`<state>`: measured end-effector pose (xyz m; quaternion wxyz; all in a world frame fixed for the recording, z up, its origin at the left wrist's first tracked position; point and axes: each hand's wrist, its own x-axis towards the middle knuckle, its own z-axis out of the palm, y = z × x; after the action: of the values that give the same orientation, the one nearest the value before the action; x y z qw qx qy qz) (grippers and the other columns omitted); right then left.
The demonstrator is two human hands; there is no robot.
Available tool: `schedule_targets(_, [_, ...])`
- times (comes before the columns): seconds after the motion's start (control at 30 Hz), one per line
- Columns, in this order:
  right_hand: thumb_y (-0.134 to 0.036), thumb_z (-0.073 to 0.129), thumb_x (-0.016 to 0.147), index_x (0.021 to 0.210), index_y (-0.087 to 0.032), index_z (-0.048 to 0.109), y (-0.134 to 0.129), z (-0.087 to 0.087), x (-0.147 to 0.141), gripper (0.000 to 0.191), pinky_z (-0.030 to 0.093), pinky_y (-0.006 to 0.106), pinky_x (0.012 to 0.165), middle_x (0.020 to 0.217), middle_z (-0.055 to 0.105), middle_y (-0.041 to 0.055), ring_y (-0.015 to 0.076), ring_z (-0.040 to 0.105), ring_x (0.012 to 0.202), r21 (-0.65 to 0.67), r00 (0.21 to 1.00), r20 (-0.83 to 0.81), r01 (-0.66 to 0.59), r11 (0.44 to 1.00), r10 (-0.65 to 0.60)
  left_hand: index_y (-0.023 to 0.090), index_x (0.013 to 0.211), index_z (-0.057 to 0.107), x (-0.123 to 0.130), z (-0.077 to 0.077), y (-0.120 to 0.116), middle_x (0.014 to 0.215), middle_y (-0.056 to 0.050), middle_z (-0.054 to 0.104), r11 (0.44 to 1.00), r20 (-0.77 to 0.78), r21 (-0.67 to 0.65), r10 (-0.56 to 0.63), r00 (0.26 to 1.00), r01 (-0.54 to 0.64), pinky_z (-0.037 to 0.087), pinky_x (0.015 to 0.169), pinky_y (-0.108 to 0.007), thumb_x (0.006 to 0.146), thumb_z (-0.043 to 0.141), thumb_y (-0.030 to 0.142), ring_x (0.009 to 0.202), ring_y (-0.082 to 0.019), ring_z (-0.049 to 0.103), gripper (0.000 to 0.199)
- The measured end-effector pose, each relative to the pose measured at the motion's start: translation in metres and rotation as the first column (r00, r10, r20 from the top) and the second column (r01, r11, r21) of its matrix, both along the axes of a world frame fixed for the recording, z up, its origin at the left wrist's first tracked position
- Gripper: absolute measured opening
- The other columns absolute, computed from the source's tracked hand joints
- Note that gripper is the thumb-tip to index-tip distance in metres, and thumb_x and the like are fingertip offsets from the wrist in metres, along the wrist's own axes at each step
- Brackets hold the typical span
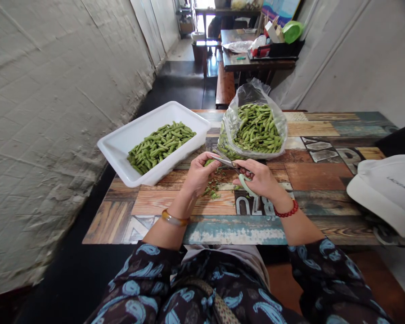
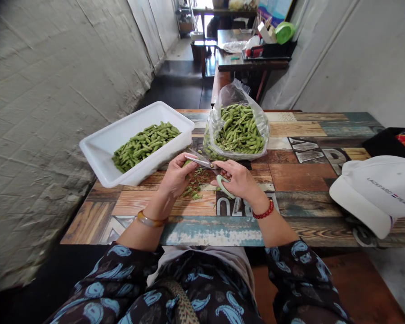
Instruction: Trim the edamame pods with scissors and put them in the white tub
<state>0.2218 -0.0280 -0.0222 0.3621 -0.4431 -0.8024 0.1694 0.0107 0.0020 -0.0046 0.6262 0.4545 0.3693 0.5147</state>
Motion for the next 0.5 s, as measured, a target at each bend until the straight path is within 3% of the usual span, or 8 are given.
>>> schedule_targets(0.5, [-0.039, 0.073, 0.082, 0.12, -0.021, 0.065, -0.0005, -0.0037, 0.0029, 0.043, 0.051, 0.029, 0.065, 0.082, 0.065, 0.0033, 0.016, 0.057, 0.066, 0.032, 0.999, 0.033, -0.004, 0.999, 0.003, 0.016, 0.076, 0.062, -0.0005, -0.0019, 0.0016, 0.066, 0.003, 0.056, 0.999, -0.005, -0.023, -0.024, 1.0, 0.024, 0.026, 0.044, -0.02, 0.064, 0.083, 0.033, 0.049, -0.004, 0.038, 0.03])
